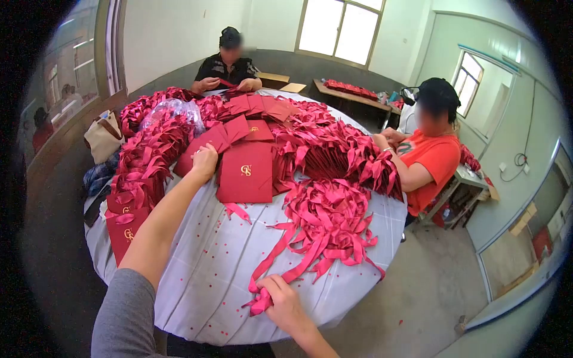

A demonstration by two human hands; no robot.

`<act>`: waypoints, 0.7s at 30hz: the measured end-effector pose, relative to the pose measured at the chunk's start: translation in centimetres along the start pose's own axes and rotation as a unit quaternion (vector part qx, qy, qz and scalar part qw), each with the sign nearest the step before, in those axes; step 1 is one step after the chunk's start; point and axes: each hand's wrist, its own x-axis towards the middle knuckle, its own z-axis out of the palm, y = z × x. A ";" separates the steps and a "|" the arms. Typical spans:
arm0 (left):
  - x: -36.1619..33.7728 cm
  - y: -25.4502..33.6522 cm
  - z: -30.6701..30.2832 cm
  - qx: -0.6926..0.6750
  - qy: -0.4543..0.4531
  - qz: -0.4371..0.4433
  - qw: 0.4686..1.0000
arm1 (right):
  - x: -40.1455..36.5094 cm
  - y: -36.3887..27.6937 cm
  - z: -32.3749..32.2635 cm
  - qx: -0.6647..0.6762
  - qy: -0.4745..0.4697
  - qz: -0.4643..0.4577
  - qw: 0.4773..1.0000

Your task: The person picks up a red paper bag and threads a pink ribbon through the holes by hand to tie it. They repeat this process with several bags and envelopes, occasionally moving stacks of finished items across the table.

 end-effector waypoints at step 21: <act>-6.2 7.6 -15.9 -0.133 -0.185 0.142 0.963 | -0.4 0.3 0.1 -0.016 0.000 -0.034 0.999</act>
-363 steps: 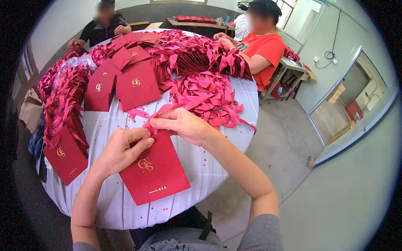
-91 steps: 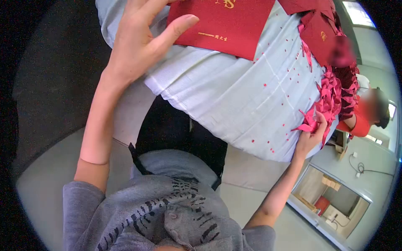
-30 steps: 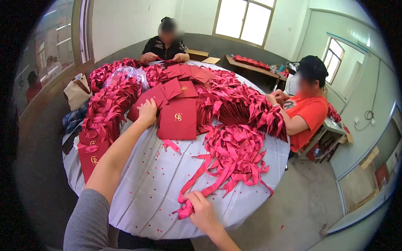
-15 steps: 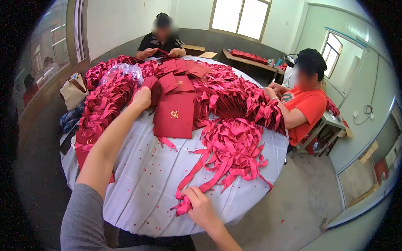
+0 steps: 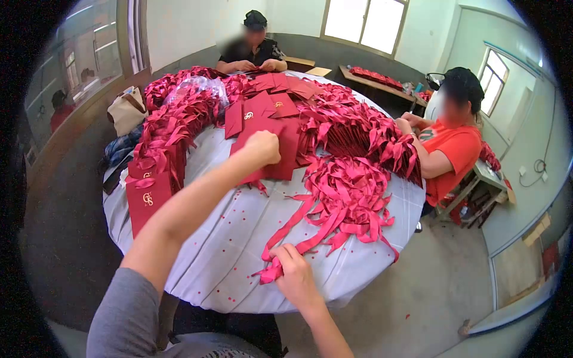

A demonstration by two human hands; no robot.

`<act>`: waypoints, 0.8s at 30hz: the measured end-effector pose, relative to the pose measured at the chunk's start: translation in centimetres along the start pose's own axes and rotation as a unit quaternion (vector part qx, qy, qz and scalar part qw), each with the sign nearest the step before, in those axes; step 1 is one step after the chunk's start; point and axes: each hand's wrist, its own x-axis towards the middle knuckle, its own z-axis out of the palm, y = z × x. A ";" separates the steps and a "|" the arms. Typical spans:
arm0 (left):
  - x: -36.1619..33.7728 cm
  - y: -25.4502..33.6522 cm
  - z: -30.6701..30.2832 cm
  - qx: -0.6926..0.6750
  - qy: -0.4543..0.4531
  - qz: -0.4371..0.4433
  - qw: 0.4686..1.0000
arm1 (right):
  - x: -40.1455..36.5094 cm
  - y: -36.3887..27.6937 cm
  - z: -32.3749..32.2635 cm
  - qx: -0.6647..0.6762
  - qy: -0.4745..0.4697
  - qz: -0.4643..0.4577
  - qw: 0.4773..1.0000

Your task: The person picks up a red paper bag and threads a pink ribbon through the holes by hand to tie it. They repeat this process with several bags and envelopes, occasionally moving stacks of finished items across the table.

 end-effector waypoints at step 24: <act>8.5 -9.5 2.0 0.033 0.187 0.149 0.970 | 0.2 -0.5 -0.4 -0.008 -0.014 0.033 0.999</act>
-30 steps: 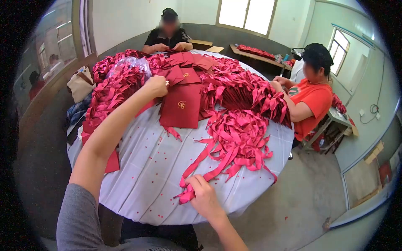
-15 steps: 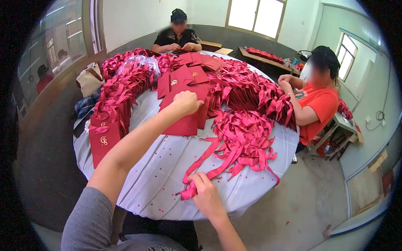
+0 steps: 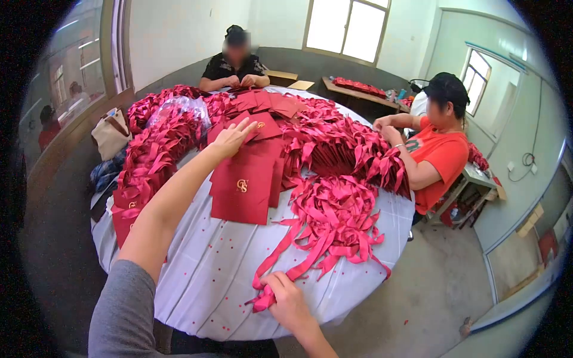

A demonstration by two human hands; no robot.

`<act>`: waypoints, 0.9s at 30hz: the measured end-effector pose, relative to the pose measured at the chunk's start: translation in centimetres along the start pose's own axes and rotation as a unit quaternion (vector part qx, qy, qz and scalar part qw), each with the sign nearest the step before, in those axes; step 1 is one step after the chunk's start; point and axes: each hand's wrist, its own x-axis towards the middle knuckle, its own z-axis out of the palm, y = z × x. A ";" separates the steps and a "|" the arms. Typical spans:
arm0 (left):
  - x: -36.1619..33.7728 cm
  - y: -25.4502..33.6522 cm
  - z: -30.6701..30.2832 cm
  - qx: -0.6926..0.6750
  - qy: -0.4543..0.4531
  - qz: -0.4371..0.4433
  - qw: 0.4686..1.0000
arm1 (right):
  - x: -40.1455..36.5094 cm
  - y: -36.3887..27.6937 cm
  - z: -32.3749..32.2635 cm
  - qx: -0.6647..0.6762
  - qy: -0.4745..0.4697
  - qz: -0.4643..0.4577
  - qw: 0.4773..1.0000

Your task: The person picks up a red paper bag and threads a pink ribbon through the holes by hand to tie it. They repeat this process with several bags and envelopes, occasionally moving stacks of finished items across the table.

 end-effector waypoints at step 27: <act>1.5 -4.8 -7.4 -0.019 0.205 0.093 0.974 | -0.1 0.3 0.1 0.033 -0.024 0.028 0.999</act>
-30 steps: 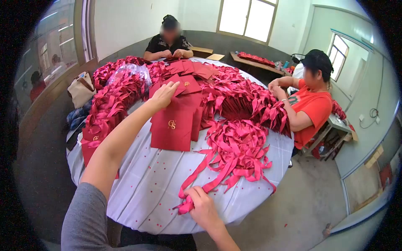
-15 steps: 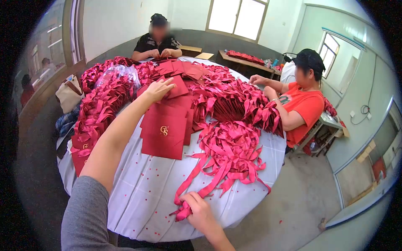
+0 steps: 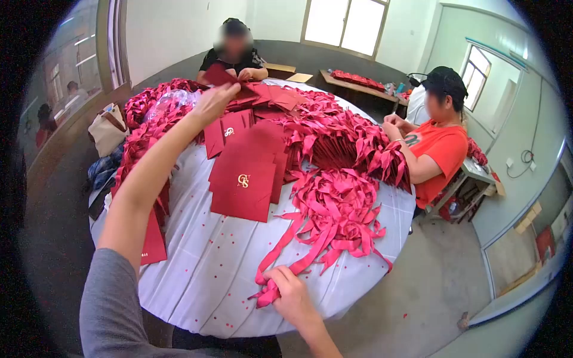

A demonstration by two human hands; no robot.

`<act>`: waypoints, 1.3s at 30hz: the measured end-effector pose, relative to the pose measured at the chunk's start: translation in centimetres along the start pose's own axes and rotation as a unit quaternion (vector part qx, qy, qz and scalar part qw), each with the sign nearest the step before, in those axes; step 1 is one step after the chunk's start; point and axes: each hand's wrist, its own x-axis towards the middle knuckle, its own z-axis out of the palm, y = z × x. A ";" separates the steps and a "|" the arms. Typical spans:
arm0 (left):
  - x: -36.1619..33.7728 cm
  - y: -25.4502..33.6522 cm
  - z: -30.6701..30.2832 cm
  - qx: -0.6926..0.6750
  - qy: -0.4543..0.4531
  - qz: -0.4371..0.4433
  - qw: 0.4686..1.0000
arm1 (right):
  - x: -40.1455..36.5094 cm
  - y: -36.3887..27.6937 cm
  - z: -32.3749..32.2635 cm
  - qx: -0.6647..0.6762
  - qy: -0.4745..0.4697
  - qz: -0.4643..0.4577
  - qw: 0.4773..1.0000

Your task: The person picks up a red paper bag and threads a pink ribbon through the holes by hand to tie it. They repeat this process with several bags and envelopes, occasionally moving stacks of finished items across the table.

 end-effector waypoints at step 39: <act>-11.6 -4.9 17.1 -0.485 -0.009 -0.634 0.602 | 0.5 -0.8 -0.1 -0.027 0.009 0.016 0.999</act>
